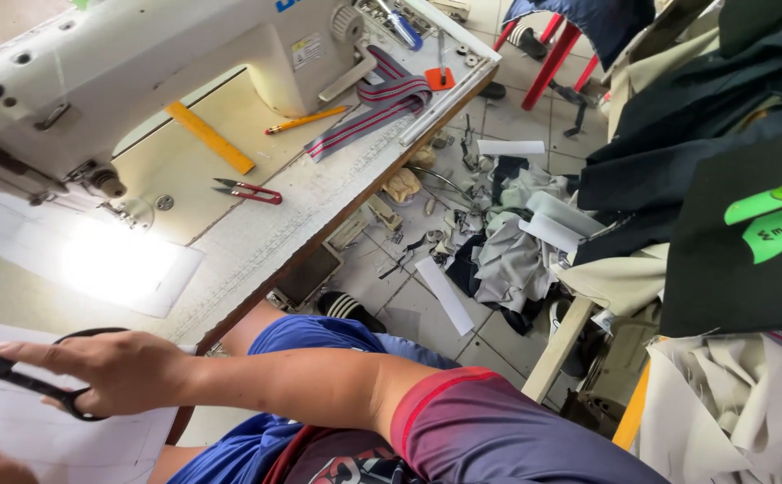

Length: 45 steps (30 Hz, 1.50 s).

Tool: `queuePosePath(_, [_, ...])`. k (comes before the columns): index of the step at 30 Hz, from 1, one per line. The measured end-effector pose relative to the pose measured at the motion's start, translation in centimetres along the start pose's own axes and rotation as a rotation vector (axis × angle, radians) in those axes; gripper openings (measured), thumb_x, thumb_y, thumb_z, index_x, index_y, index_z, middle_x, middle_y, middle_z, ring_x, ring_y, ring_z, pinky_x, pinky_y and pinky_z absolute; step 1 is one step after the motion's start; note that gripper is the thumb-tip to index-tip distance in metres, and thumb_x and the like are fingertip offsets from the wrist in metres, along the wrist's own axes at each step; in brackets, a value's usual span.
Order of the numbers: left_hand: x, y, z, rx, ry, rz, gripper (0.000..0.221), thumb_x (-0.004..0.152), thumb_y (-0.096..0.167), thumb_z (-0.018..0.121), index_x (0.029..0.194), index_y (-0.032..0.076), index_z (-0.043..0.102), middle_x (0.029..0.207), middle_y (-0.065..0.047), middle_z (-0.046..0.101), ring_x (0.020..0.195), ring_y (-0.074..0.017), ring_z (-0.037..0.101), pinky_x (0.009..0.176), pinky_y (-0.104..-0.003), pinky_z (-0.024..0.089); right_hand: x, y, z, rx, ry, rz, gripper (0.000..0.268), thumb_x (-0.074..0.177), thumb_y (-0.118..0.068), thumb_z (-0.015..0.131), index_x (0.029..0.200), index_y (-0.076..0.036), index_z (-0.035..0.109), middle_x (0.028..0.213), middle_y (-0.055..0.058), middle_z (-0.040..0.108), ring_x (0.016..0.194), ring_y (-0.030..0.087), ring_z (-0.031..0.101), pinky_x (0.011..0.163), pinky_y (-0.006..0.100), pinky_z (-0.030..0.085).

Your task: Cutting out paper patterns using scissors on a sewing table

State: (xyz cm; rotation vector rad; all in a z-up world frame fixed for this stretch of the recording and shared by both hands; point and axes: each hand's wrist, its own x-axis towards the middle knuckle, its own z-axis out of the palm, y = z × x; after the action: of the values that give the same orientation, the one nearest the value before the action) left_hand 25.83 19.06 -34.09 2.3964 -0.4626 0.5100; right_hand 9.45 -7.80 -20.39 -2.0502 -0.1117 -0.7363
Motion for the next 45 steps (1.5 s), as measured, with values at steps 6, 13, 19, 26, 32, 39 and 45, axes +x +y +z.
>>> queuePosePath(6, [0.9,20.2,-7.4,0.276,-0.2,0.106,0.069,0.111,0.041,0.057,0.154,-0.012,0.064,0.159,-0.04,0.053,0.147,-0.05,0.038,0.113,-0.058,0.018,0.2,-1.3,-3.1,-0.044,-0.1,0.046,0.103,0.086,-0.016,0.062,0.171,-0.045,0.012,0.147,-0.007,0.065,0.108,0.021,0.073,0.082,0.038,0.059])
queuePosePath(13, [0.7,20.2,-6.7,0.286,-0.135,0.126,0.066,0.106,0.039,0.058,0.152,-0.007,0.067,0.159,-0.034,0.057,0.146,-0.0483,0.043,0.112,-0.062,0.019,0.5,-4.6,-4.7,-0.024,0.057,0.078,0.077,0.095,-0.051,0.066,0.163,-0.04,0.032,0.124,-0.008,0.074,0.105,0.014,0.078,0.089,0.037,0.064])
queuePosePath(19, [0.6,20.6,-6.2,0.48,0.006,0.157,0.053,0.102,0.041,0.061,0.137,0.004,0.076,0.146,-0.024,0.068,0.137,-0.0386,0.056,0.109,-0.054,0.034,-3.5,-11.7,-10.6,0.082,-0.141,0.285,0.076,0.088,-0.051,0.068,0.156,-0.034,0.04,0.091,-0.004,0.072,0.086,0.023,0.078,0.077,0.036,0.058])
queuePosePath(26, [2.2,25.6,-9.5,0.265,-0.345,-0.142,0.063,0.101,0.045,0.042,0.151,0.006,0.049,0.161,-0.021,0.04,0.149,-0.0396,0.03,0.119,-0.06,0.015,-8.5,-15.7,-17.5,0.495,-0.46,0.623,0.077,0.087,-0.02,0.075,0.155,-0.007,0.042,0.065,-0.004,0.048,0.056,0.008,0.046,0.055,0.024,0.042])
queuePosePath(32, [2.6,24.6,-9.3,0.203,-0.311,-0.167,0.06,0.099,0.044,0.049,0.144,0.004,0.049,0.158,-0.02,0.044,0.149,-0.0379,0.031,0.12,-0.058,0.012,-10.1,-15.4,-19.9,0.586,-0.492,0.933,0.085,0.083,-0.016,0.078,0.158,-0.011,0.039,0.065,-0.001,0.053,0.046,0.007,0.053,0.045,0.019,0.047])
queuePosePath(39, [2.9,23.3,-8.8,0.228,-0.329,-0.145,0.064,0.099,0.047,0.047,0.147,0.004,0.048,0.161,-0.017,0.041,0.151,-0.0366,0.029,0.121,-0.057,0.012,-11.8,-14.5,-21.0,0.786,-0.524,0.954,0.097,0.082,-0.007,0.078,0.164,-0.011,0.027,0.077,0.004,0.062,0.052,0.007,0.057,0.052,0.02,0.049])
queuePosePath(45, [2.8,23.0,-8.6,0.238,-0.332,-0.152,0.066,0.099,0.048,0.044,0.149,0.005,0.049,0.162,-0.016,0.039,0.152,-0.0347,0.027,0.122,-0.056,0.01,-13.7,-12.8,-20.2,0.762,-0.532,0.882,0.087,0.092,-0.007,0.069,0.166,-0.011,0.023,0.079,0.003,0.052,0.06,0.008,0.051,0.05,0.02,0.051])
